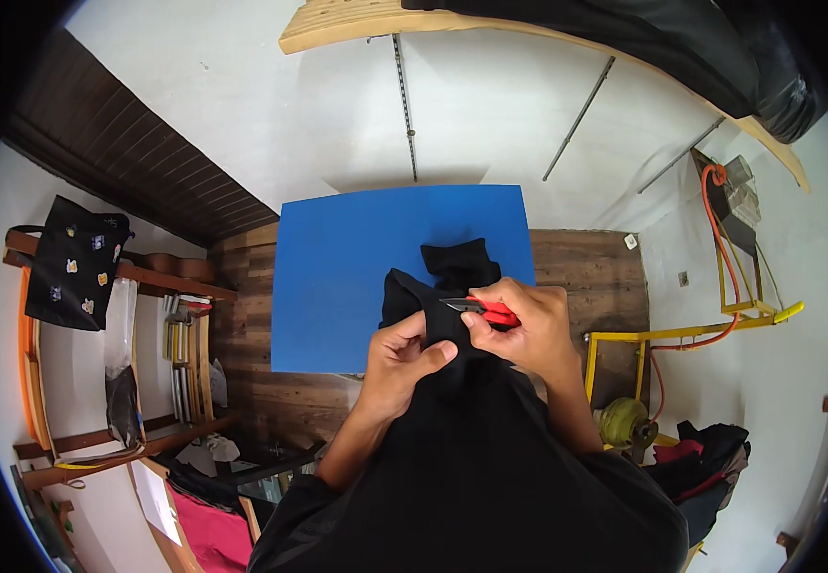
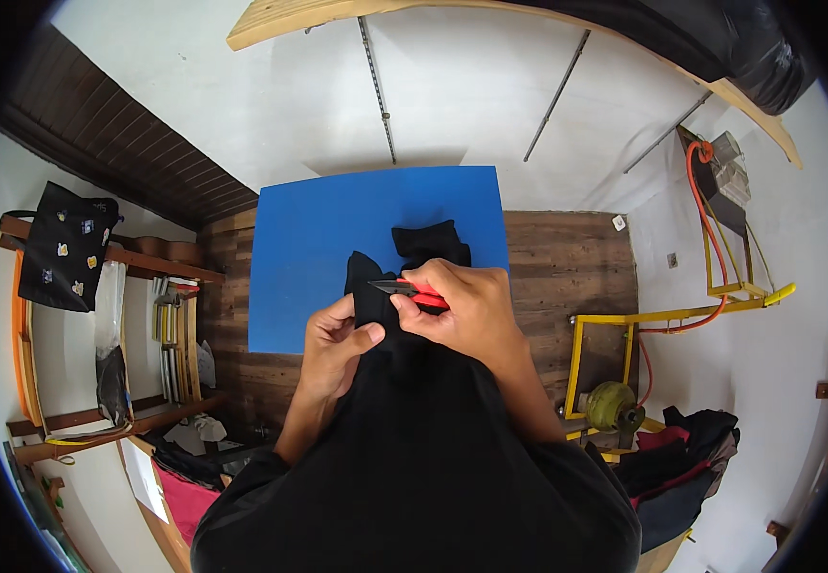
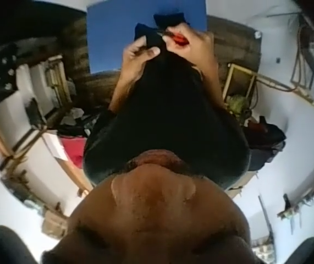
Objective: Trimming excess material from a black garment using pliers.
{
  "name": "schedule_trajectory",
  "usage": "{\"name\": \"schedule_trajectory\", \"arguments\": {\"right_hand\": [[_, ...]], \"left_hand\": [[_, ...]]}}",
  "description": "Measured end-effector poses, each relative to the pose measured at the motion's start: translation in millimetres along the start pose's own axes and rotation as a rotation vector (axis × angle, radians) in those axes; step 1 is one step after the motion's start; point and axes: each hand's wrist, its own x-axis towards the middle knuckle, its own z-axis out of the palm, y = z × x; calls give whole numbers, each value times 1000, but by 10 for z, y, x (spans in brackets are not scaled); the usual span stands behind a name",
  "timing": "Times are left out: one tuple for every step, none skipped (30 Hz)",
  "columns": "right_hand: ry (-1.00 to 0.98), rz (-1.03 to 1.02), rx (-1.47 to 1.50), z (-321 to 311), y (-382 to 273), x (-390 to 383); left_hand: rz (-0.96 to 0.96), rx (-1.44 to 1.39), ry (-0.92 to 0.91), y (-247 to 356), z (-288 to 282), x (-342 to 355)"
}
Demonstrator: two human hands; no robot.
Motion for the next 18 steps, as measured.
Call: {"name": "schedule_trajectory", "arguments": {"right_hand": [[-20,1,-9,-14,-9,4],[-34,-2,16,-31,-21,5],[-46,-4,41,-44,-31,6],[-47,-8,41,-51,-41,7],[-55,-15,21,-55,-48,5],[-54,-19,7,-57,-53,1],[-62,-20,1,-56,-53,-2],[-40,-15,17,-50,-53,-8],[-30,8,32,-44,-56,-20],[-17,-1,33,-45,-56,-34],[-22,-2,16,-50,-51,-43],[-9,-15,9,-52,-46,-50],[-27,-3,0,-51,-40,-57],[-12,-2,11,-52,-36,-60],[3,-1,23,-55,-31,-64],[3,-2,22,-56,-26,-64],[-27,5,13,-61,-25,-67],[-43,8,6,-63,-24,-68]], "left_hand": [[3,2,-1,-8,2,0],[1,-1,-3,-16,5,4],[-6,-35,47,-25,13,14],[-12,-66,92,-31,21,27],[-3,-70,101,-21,15,33],[0,-69,100,-20,21,45],[-2,-33,110,-14,24,54],[-11,0,113,-6,27,57],[-15,3,119,4,28,57],[-12,43,106,14,29,53],[-2,80,101,22,29,47],[-11,82,92,25,35,36],[-29,75,82,25,42,24],[-45,66,72,27,43,16],[-45,65,72,27,45,13],[-48,72,45,28,46,12],[-60,84,20,32,46,11],[-50,77,22,38,46,10]]}}
